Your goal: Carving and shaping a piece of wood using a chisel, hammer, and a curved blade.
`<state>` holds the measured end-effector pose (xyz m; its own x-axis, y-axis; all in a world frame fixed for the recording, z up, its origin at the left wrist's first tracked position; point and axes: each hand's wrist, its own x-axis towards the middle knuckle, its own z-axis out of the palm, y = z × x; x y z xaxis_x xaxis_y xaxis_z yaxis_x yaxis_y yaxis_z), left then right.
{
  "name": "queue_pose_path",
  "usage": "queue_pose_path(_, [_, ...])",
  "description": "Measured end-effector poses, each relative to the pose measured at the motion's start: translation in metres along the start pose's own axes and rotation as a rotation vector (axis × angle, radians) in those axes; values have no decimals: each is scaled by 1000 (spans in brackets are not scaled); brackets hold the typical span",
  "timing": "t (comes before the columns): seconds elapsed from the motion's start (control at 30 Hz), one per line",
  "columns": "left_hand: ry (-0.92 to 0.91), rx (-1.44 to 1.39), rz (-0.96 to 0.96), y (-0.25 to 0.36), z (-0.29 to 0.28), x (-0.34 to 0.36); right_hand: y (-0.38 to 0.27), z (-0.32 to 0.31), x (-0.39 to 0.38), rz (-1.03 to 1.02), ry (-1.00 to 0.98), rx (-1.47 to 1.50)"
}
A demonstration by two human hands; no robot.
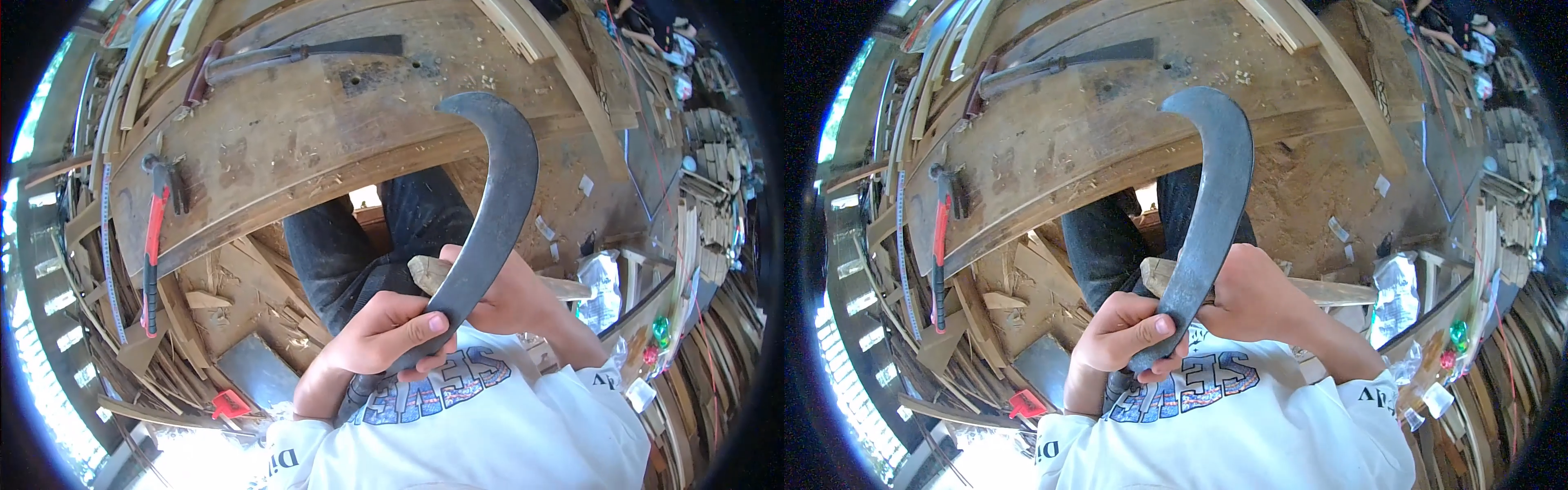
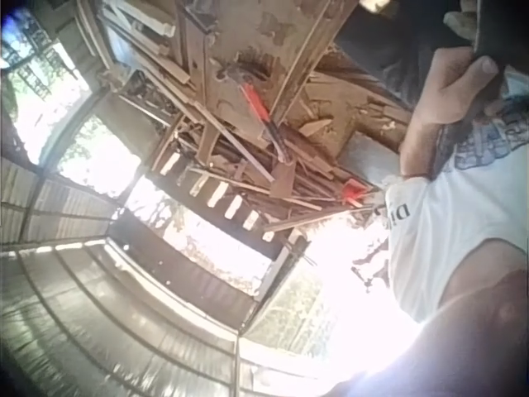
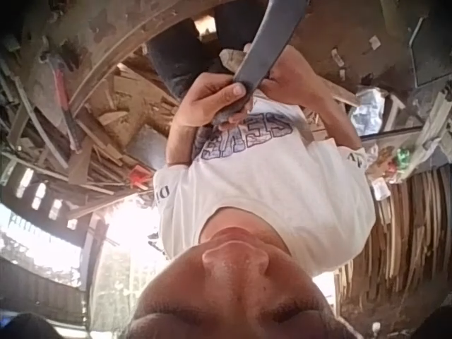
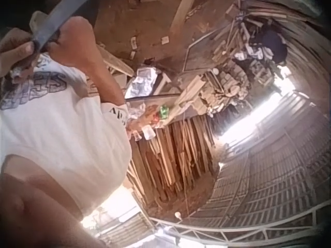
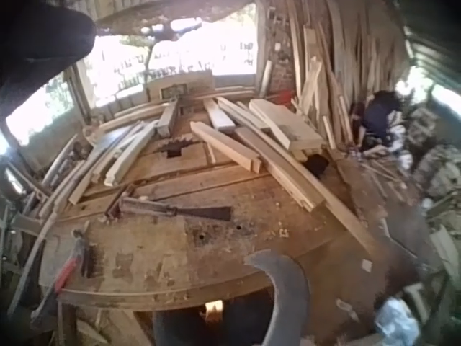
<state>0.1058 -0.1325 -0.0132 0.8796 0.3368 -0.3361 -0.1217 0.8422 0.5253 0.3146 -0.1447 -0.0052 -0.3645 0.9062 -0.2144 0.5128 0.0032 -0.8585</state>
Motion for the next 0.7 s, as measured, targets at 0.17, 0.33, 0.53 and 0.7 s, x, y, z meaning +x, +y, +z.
queue_pose_path(0.17, [70,114,-40,4,-1,-8,8,3,-13,27,-3,27])
queue_pose_path(0.33, [723,-6,570,8,-24,-56,9,-40,-47,493,265,-16])
queue_pose_path(0.53, [330,215,153,18,0,-19,0,4,-1,397,-40,-207])
queue_pose_path(0.7, [251,158,42,0,-8,-6,-7,19,13,383,119,-135])
